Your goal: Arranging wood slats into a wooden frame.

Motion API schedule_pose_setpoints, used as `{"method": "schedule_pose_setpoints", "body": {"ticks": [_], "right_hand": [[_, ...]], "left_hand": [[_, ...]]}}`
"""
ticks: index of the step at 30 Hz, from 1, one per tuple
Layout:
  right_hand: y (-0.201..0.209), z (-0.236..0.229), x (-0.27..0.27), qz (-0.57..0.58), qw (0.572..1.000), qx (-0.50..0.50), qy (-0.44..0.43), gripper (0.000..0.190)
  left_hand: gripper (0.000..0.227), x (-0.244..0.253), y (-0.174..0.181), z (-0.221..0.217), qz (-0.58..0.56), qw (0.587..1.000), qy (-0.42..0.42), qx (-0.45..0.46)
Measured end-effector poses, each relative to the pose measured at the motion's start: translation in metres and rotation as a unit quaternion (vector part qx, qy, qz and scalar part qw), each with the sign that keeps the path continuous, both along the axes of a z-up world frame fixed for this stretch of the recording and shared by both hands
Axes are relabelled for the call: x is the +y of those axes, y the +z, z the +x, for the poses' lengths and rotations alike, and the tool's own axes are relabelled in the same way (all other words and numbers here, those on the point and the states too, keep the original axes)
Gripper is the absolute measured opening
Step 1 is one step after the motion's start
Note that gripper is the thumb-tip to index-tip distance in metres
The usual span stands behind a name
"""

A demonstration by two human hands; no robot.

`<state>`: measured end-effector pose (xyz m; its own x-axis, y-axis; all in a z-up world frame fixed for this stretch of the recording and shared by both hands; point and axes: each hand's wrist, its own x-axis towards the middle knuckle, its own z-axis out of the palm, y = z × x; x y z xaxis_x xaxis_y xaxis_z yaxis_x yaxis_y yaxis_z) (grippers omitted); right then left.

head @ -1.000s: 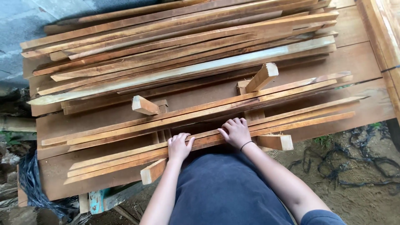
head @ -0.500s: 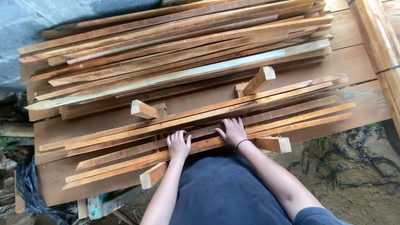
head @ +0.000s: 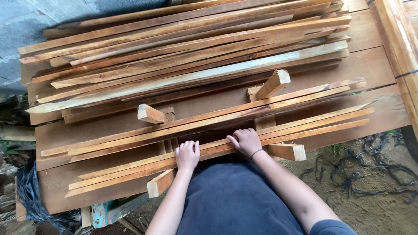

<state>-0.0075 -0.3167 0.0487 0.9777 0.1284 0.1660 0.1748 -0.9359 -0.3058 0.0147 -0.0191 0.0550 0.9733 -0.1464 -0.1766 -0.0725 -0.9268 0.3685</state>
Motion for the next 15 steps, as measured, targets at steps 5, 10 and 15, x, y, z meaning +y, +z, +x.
{"method": "schedule_pose_setpoints", "body": {"ticks": [5,10,15], "right_hand": [[0.008,0.009,-0.002,-0.055,0.991,0.121,-0.032,0.056],[0.009,0.011,-0.004,-0.062,0.984,0.166,-0.028,0.061],[0.003,0.009,-0.004,-0.07,0.993,0.09,-0.015,0.053]], "left_hand": [[0.062,-0.002,-0.023,0.016,0.101,0.993,-0.044,0.035],[0.062,-0.001,-0.031,0.014,0.12,0.991,-0.059,0.017],[0.061,0.004,-0.045,0.011,0.092,0.994,-0.056,-0.009]]}}
